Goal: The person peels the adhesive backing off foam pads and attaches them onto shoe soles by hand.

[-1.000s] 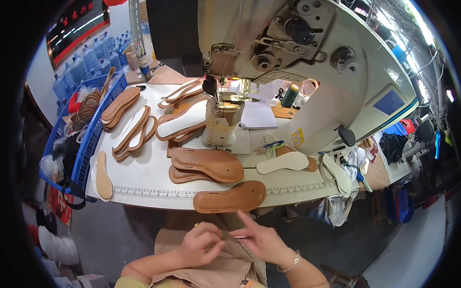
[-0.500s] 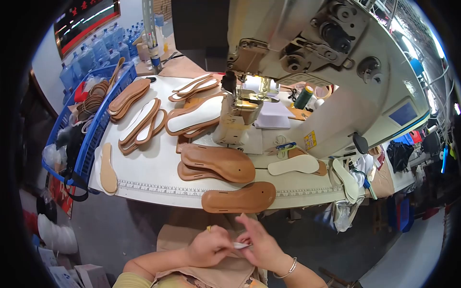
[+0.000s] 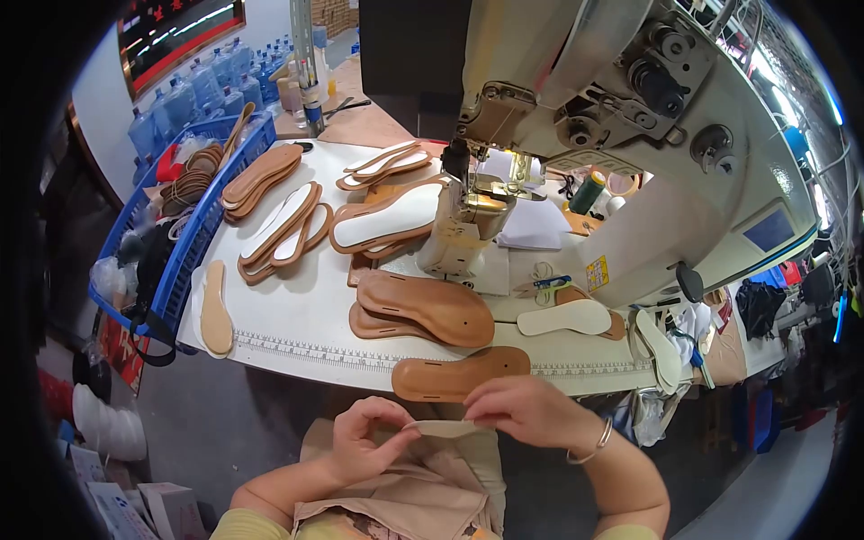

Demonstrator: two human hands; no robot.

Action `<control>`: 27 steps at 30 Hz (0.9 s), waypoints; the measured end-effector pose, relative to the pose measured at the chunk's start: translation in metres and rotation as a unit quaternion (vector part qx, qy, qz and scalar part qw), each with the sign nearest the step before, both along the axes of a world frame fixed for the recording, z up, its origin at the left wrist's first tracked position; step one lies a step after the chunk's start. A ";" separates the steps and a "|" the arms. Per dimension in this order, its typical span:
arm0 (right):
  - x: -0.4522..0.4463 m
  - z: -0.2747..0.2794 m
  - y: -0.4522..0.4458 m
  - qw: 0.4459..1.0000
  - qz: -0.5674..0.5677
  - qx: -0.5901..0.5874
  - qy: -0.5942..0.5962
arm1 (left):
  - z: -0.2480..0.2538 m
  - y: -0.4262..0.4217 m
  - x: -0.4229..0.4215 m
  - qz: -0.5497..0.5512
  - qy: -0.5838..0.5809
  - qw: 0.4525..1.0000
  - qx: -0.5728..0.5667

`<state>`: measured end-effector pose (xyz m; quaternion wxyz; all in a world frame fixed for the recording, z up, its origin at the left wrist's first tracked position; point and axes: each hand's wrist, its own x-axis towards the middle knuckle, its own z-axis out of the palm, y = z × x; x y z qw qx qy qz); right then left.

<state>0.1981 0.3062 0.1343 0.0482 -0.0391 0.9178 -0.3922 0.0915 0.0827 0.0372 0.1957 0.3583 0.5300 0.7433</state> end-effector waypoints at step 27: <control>-0.077 -0.027 0.037 0.942 -0.023 -0.153 -0.298 | -0.049 0.002 -0.032 0.186 0.498 0.838 -0.124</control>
